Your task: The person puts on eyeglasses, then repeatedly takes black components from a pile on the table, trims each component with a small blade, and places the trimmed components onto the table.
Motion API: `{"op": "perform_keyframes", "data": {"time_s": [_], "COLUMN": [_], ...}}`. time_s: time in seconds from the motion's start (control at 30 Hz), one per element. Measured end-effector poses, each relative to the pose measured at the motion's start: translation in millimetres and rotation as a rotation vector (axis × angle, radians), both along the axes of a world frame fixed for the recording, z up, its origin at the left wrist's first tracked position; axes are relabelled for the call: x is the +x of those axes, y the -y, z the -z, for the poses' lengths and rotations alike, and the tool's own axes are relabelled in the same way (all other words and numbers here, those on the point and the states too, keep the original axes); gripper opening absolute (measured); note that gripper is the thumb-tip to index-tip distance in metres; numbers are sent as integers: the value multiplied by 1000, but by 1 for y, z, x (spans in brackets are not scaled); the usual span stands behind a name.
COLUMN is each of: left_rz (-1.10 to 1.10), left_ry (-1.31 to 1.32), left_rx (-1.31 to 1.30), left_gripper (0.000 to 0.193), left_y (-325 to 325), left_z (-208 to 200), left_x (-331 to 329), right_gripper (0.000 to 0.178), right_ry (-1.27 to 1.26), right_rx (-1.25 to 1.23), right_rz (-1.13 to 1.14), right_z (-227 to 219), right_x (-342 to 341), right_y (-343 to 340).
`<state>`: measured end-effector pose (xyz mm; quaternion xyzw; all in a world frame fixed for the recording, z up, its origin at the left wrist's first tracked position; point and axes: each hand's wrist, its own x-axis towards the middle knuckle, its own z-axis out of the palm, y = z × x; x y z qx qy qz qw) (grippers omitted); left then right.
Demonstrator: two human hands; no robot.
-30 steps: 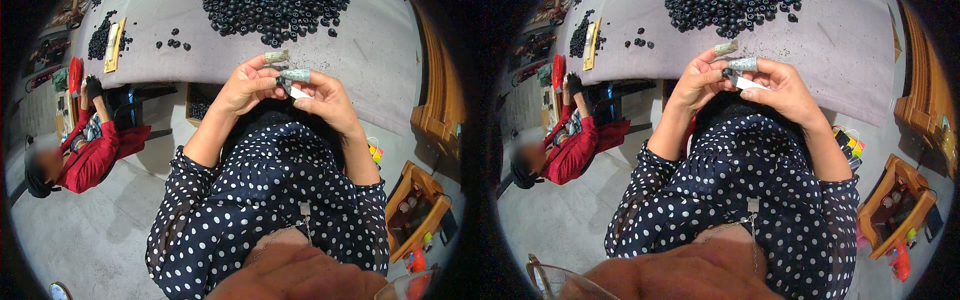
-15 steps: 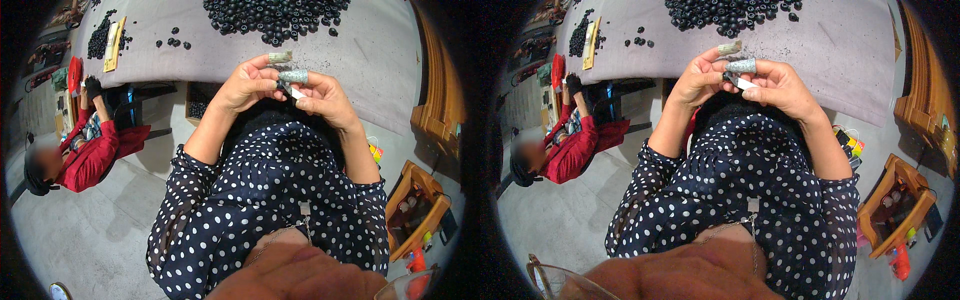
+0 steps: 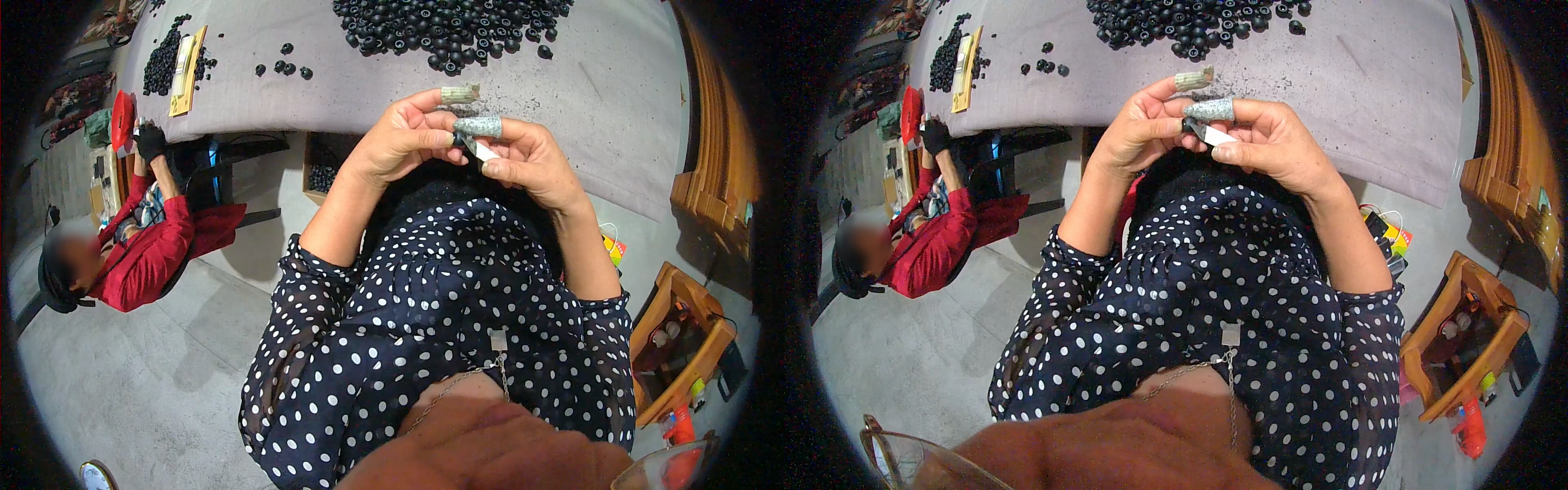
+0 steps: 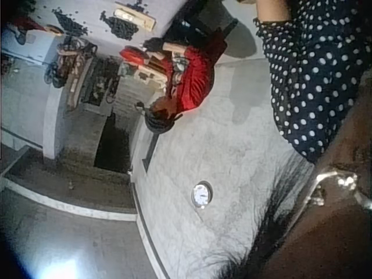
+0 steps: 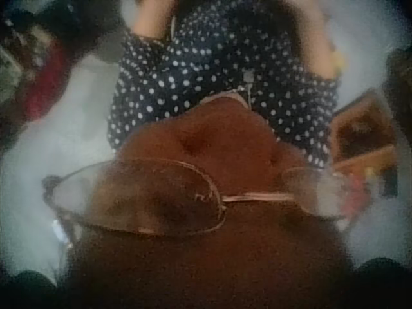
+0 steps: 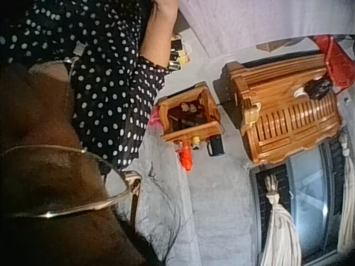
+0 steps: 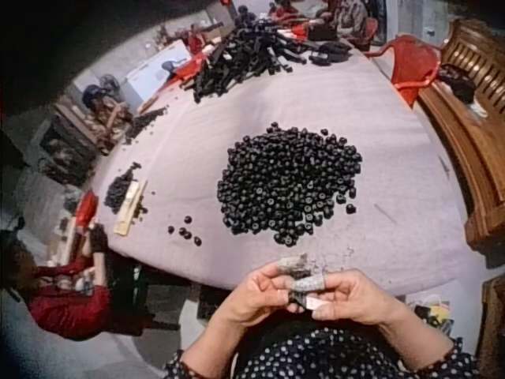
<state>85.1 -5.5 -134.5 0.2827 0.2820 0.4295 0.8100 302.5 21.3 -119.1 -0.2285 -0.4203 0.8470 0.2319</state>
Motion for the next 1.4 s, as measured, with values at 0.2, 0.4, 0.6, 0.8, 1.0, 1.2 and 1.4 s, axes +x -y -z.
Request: {"op": "perform_keyframes", "data": {"time_s": [0.2,0.4,0.6,0.8,1.0,1.2,1.4], "left_rz": [-97,-137,-83,-91,-85,-72,-87], "left_ry": [198,236,131,94,93,93,164], "left_rx": [-122,-137,-48,-73,-38,-42,-89], "left_gripper": [46,45,50,53,54,54,52], "left_y": [7,14,12,13,14,14,15], "left_z": [-4,-14,-15,-18,-15,-15,-12], "left_x": [9,17,12,15,12,11,14], "right_gripper": [43,42,43,44,45,45,45], "right_ry": [3,-32,-40,-45,-32,-22,-14], "right_rx": [41,96,42,10,55,41,25], "right_rz": [67,121,75,53,63,44,30], "right_z": [-8,-7,-10,-10,-7,-8,-8], "right_x": [-4,-6,-1,0,-2,0,0], "right_y": [3,10,10,11,12,11,9]}}
